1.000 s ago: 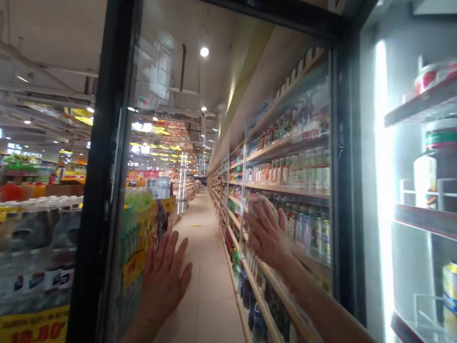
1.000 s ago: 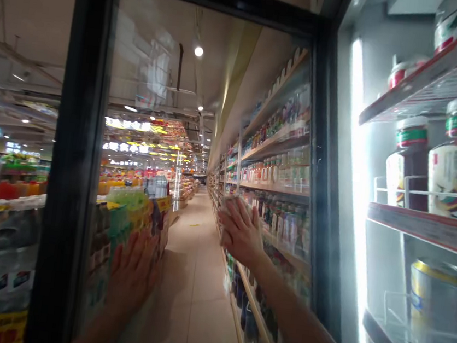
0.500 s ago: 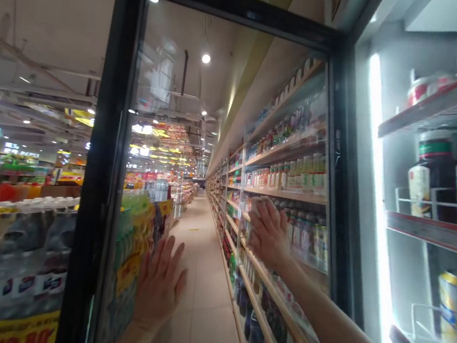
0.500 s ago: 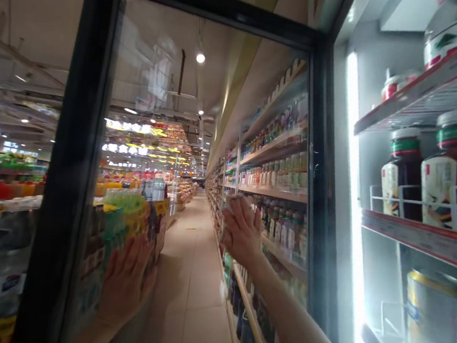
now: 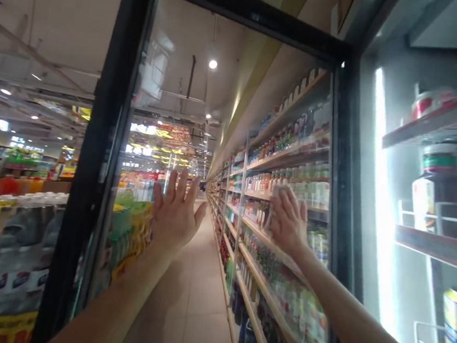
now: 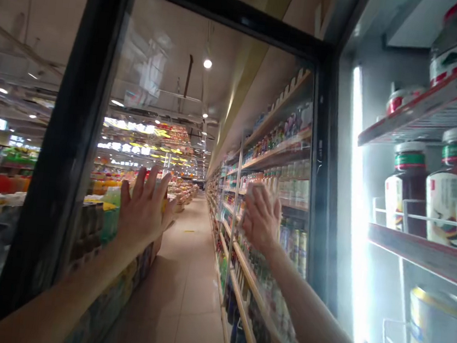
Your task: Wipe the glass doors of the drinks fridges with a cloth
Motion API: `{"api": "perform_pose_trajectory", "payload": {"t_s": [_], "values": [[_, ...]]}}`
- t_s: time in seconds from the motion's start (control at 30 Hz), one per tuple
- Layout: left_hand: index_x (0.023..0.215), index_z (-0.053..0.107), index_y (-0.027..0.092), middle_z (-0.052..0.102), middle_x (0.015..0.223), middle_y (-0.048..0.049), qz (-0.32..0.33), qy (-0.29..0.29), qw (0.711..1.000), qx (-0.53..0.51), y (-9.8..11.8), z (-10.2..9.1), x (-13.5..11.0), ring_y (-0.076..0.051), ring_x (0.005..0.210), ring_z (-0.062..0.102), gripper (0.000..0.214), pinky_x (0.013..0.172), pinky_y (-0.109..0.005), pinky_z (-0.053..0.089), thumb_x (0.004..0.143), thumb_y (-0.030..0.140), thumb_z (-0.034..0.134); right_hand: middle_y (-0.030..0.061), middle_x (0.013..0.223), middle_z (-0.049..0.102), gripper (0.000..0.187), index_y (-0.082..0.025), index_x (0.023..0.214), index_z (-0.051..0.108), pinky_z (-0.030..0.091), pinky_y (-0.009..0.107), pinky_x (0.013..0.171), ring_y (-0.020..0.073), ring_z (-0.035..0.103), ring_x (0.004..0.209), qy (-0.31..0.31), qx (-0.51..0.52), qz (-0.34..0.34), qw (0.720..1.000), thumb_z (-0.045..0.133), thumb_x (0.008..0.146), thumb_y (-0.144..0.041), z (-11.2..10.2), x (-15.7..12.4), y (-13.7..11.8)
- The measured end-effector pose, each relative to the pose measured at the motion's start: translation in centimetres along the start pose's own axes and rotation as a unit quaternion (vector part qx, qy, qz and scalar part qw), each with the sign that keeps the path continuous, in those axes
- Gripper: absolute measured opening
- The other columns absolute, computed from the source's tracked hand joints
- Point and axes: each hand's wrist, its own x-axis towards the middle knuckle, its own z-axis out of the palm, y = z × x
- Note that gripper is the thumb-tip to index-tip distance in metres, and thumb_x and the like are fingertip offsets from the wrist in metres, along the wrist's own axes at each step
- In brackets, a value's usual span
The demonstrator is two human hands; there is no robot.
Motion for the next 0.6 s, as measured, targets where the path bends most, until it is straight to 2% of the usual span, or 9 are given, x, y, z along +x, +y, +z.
{"api": "perform_pose_trajectory", "payload": {"t_s": [0.07,0.13,0.2,0.27,0.33,0.4,0.43,0.5,0.6], "values": [[0.138,0.037,0.019,0.027,0.15,-0.0113,0.0,-0.001,1.0,0.001,0.2,-0.2,-0.2,-0.029,0.14,0.017,0.055,0.113,-0.053,0.009,0.088,0.04,0.044,0.0118,0.143,0.039,0.049,-0.022,0.135,0.043,0.023,0.057,0.106,0.0287,0.029,0.136,0.033,-0.002,0.127,0.991,0.033,0.089,-0.033,-0.1,1.3,2.7],[0.138,0.037,0.019,0.027,0.15,-0.0117,0.002,-0.004,1.0,0.004,0.4,-0.3,-0.5,-0.029,0.14,0.017,0.055,0.113,-0.053,0.009,0.088,0.041,0.044,0.0199,0.143,0.037,0.052,-0.014,0.135,0.043,0.025,0.062,0.102,0.0346,0.03,0.134,0.072,-0.005,0.254,0.964,0.028,0.09,-0.034,0.0,3.4,5.1],[0.138,0.037,0.018,0.028,0.149,-0.0122,0.004,-0.004,1.0,0.009,0.4,-0.3,-0.5,-0.03,0.14,0.018,0.055,0.113,-0.054,0.01,0.088,0.04,0.044,0.0214,0.143,0.036,0.054,-0.012,0.136,0.042,0.025,0.063,0.1,0.0361,0.028,0.134,0.088,-0.004,0.288,0.953,0.027,0.09,-0.034,0.2,5.5,5.4],[0.138,0.037,0.018,0.029,0.149,-0.0124,0.005,-0.001,1.0,0.015,0.3,-0.1,-0.5,-0.03,0.14,0.019,0.054,0.113,-0.054,0.011,0.089,0.039,0.043,0.0144,0.145,0.036,0.052,-0.018,0.137,0.04,0.025,0.06,0.104,0.0318,0.026,0.136,0.066,0.002,0.216,0.974,0.03,0.089,-0.035,0.3,6.7,3.3],[0.139,0.036,0.019,0.029,0.149,-0.012,0.008,0.003,1.0,0.018,0.1,0.1,-0.4,-0.029,0.14,0.019,0.054,0.112,-0.054,0.012,0.089,0.039,0.042,0.0061,0.146,0.037,0.05,-0.026,0.137,0.04,0.023,0.055,0.108,0.0262,0.025,0.138,0.025,0.008,0.059,0.998,0.034,0.088,-0.035,0.4,6.9,0.0],[0.139,0.035,0.019,0.028,0.149,-0.0117,0.01,0.002,1.0,0.017,-0.2,0.4,-0.5,-0.029,0.14,0.019,0.054,0.112,-0.054,0.013,0.089,0.039,0.042,0.0029,0.146,0.037,0.049,-0.028,0.136,0.041,0.019,0.052,0.11,0.0233,0.021,0.14,-0.015,0.008,-0.117,0.993,0.036,0.088,-0.035,0.4,6.5,-2.4],[0.139,0.035,0.019,0.028,0.149,-0.0117,0.009,0.002,1.0,0.016,-0.3,0.5,-0.5,-0.029,0.14,0.018,0.054,0.112,-0.054,0.013,0.089,0.039,0.042,0.0025,0.146,0.038,0.048,-0.028,0.135,0.042,0.017,0.051,0.111,0.0228,0.02,0.14,-0.028,0.006,-0.175,0.984,0.037,0.088,-0.035,0.4,6.3,-2.8],[0.139,0.036,0.019,0.028,0.149,-0.0119,0.006,0.0,1.0,0.015,-0.4,0.7,-0.6,-0.029,0.14,0.018,0.054,0.112,-0.054,0.013,0.089,0.039,0.042,0.003,0.145,0.038,0.047,-0.028,0.134,0.044,0.016,0.051,0.111,0.0227,0.021,0.14,-0.036,-0.001,-0.177,0.984,0.037,0.088,-0.034,0.3,6.3,-1.9],[0.138,0.037,0.018,0.029,0.149,-0.0122,0.001,-0.003,1.0,0.012,-0.4,0.9,-0.7,-0.029,0.14,0.017,0.054,0.112,-0.053,0.014,0.089,0.04,0.042,0.0083,0.147,0.035,0.05,-0.023,0.136,0.042,0.021,0.054,0.108,0.0262,0.023,0.138,0.005,-0.014,0.043,0.999,0.033,0.088,-0.033,0.3,7.9,0.5]]}}
